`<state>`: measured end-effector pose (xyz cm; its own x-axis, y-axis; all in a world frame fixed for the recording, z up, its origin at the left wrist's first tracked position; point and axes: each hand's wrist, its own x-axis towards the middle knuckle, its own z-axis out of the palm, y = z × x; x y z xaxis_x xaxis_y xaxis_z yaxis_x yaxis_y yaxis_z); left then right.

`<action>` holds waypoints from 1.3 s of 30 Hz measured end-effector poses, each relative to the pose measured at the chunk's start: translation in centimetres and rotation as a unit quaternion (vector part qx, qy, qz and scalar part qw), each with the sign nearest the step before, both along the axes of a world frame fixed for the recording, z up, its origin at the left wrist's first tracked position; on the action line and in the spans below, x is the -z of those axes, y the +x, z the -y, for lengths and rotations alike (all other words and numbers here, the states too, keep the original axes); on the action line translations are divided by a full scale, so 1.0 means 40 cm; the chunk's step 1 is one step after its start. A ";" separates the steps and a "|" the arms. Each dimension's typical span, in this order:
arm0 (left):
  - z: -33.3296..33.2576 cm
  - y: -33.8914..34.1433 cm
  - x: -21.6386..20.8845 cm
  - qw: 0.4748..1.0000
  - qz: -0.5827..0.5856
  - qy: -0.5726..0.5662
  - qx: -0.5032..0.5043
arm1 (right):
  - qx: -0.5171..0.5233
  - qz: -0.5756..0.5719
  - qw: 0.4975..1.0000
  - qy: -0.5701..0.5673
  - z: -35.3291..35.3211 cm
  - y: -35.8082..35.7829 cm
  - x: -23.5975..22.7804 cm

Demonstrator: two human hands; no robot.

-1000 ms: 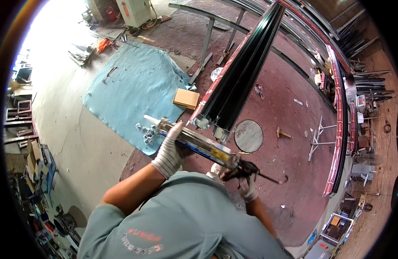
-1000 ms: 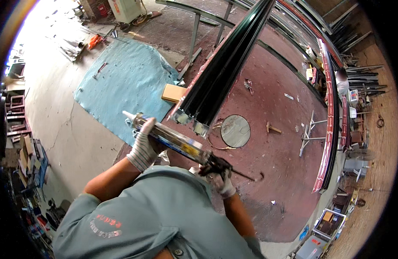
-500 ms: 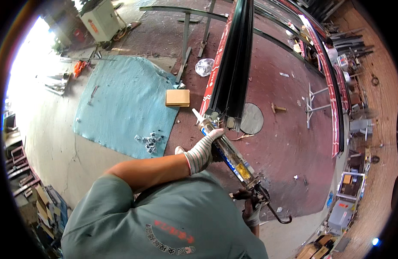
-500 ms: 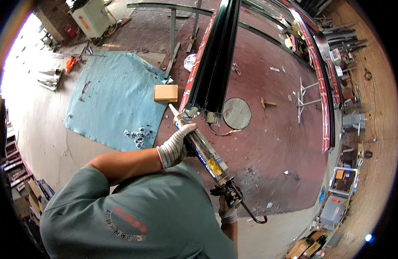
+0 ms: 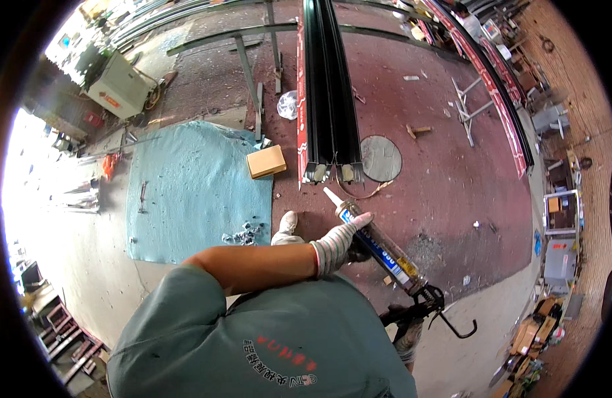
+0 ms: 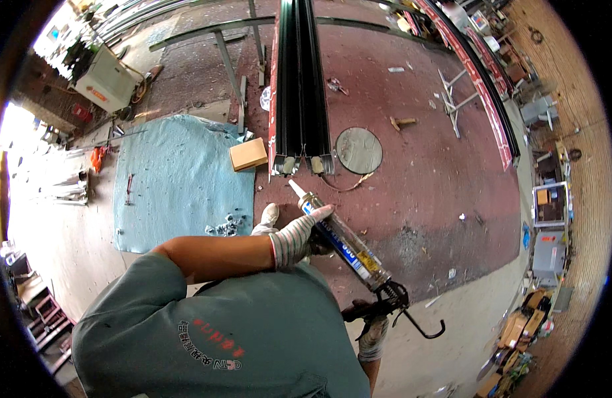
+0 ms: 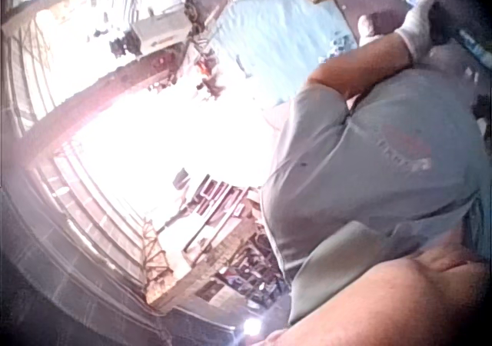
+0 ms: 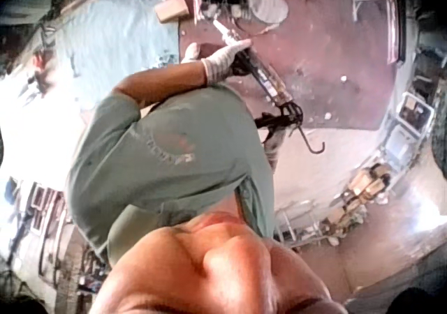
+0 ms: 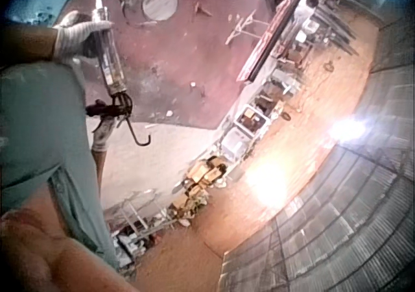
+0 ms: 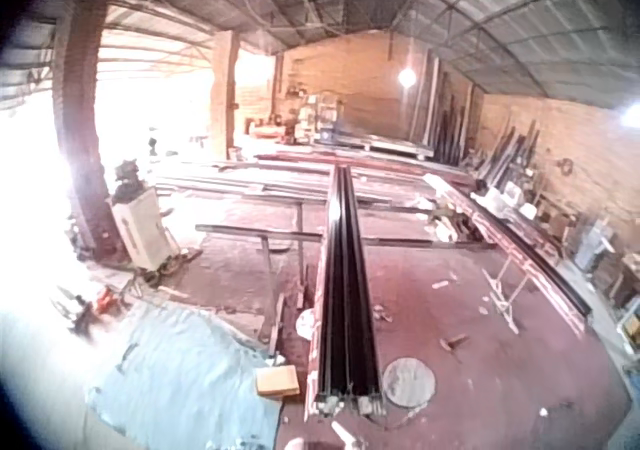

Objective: The person uses a caulking gun to apply sealant along the edges of several long black metal profiles laid out on the floor. The person moves between profiles and applies sealant in continuous lines along their lengths.

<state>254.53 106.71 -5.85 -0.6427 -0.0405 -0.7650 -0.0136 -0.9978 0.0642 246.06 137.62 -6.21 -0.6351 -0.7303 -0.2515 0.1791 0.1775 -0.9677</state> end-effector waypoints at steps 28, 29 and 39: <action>0.236 0.021 0.052 0.995 0.070 0.054 0.047 | 0.002 0.104 0.987 0.119 0.228 0.069 -0.125; 0.229 0.022 0.044 0.996 0.072 0.039 0.041 | -0.011 0.091 0.988 0.121 0.230 0.067 -0.127; 0.158 0.037 0.152 0.991 0.111 -0.071 -0.005 | -0.048 0.098 0.993 0.034 0.184 0.060 -0.014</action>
<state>256.00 100.40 -11.94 -0.4580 -0.1639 -0.8737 -0.0324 -0.9791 0.2006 248.47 130.26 -5.65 -0.4972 -0.7625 -0.4140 0.3417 0.2665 -0.9012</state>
